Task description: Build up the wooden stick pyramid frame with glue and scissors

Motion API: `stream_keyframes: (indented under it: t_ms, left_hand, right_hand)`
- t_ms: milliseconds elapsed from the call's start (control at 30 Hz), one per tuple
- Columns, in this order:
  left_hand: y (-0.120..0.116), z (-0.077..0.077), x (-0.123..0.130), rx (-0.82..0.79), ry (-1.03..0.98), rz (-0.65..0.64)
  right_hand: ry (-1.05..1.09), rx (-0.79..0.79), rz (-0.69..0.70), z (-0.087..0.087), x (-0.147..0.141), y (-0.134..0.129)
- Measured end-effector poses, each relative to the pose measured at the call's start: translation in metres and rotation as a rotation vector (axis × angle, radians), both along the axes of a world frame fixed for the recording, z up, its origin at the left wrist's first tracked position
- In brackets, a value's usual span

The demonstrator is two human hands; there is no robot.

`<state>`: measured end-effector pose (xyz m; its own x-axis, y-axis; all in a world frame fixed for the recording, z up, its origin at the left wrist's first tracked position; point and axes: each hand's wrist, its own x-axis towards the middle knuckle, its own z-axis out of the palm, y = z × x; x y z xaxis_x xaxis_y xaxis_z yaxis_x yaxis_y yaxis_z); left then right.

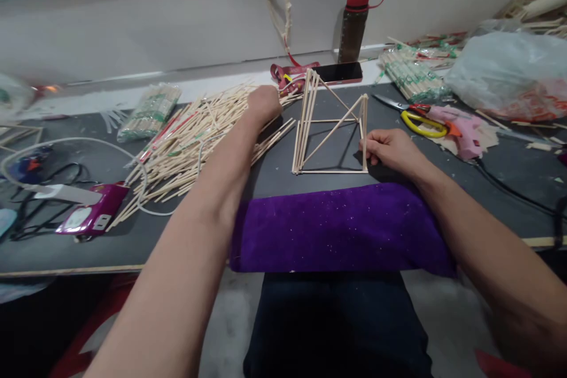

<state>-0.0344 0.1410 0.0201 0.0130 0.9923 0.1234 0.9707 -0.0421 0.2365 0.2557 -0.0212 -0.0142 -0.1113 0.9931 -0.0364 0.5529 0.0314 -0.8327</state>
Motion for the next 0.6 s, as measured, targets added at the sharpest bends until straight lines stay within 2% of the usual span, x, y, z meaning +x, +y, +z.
stream_keyframes:
  t_ms: [100, 200, 300, 467, 600]
  left_hand:
    - [-0.001, 0.028, -0.018, 0.009, -0.193, 0.109]
    - [-0.006, 0.057, -0.038, 0.063, -0.311, 0.148]
    - [-0.013, 0.079, -0.054, 0.153, -0.495, 0.168]
    - [-0.031, 0.102, -0.068, 0.272, -0.754, 0.161]
    - [-0.05, 0.111, -0.076, 0.262, -0.798, 0.122]
  right_hand:
    - [-0.014, -0.02, -0.004, 0.002, -0.001, -0.001]
    - [-0.037, -0.025, -0.005, 0.003, -0.002, -0.002]
    - [-0.066, -0.013, 0.003, 0.003, -0.001, -0.004]
    - [-0.071, 0.008, 0.015, -0.002, 0.003, -0.002]
    - [-0.051, -0.004, 0.016, -0.004, 0.003, -0.001]
